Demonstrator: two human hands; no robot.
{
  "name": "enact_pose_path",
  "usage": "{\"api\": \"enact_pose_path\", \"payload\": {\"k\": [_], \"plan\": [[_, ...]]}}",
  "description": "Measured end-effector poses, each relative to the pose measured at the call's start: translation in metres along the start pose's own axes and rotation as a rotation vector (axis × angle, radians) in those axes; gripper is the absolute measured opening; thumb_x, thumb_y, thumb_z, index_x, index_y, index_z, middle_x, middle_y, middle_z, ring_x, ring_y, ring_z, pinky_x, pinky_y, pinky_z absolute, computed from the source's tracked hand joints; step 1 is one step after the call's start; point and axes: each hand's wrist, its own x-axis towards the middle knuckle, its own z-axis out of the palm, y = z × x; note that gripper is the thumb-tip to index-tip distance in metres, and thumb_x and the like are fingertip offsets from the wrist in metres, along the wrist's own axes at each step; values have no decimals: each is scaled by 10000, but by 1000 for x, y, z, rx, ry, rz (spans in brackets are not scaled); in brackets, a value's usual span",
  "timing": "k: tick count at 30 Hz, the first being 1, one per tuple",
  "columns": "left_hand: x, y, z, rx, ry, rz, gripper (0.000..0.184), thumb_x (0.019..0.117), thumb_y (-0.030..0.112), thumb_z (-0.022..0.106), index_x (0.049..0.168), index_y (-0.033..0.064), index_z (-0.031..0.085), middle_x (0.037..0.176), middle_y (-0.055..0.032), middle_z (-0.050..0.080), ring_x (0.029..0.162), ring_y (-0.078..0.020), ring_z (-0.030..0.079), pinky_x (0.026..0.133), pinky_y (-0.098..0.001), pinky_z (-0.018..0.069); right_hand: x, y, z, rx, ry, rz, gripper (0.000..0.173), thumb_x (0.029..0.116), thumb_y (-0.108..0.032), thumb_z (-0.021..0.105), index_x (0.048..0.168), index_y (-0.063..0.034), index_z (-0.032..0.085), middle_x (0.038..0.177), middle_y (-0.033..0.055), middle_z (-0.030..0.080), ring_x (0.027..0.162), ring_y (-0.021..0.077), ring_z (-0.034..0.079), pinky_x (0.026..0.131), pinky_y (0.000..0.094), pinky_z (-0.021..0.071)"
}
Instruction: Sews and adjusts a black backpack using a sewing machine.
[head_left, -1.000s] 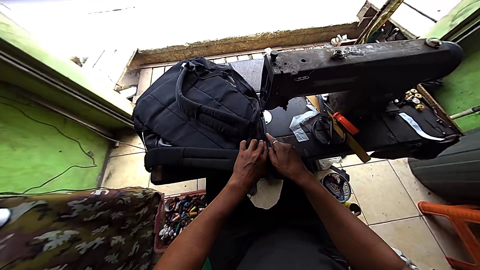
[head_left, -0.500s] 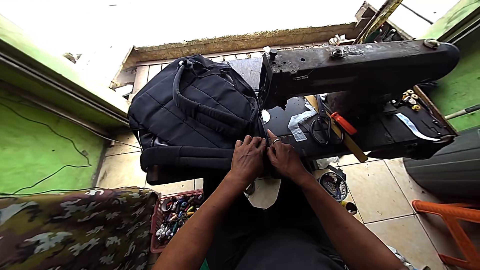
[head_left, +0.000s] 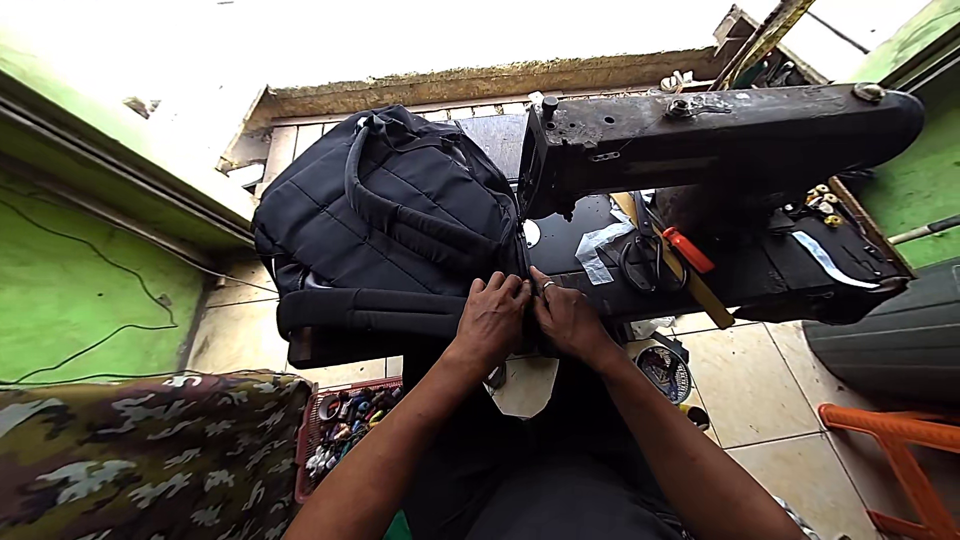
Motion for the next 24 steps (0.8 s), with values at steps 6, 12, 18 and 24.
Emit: {"api": "enact_pose_path", "payload": {"k": [6,12,18,24], "plan": [[0,0,1,-8,14,15,373,933,19,586,1251,142,736,1159,-61,702,996,-266,647,749,-432,478,0,0,0,-10,-3,-5,541,1059,-176,429,1577,-28,384,1009,203,718,955,355,686,925,501,510],[4,1,-3,11,-67,-1,368,942,25,572,1253,136,733,1178,-60,692,1028,-264,637,769,-432,470,6,-5,-6,-61,-93,16,529,1077,-192,403,1581,-33,379,1138,209,717,1086,360,680,999,501,488],[14,4,-7,20,-134,-38,389,953,45,572,1314,127,692,1209,-84,672,1070,-283,624,796,-451,472,17,-12,-9,-118,-140,65,534,1095,-226,385,1602,-62,346,1202,210,707,1175,377,658,1033,531,477],[25,5,-8,50,-138,-88,356,952,51,577,1281,105,703,1179,-97,656,1063,-284,613,793,-441,460,28,-15,-8,-162,-110,73,533,1091,-198,419,1603,-67,347,1165,203,717,1131,383,674,993,534,500]]}}
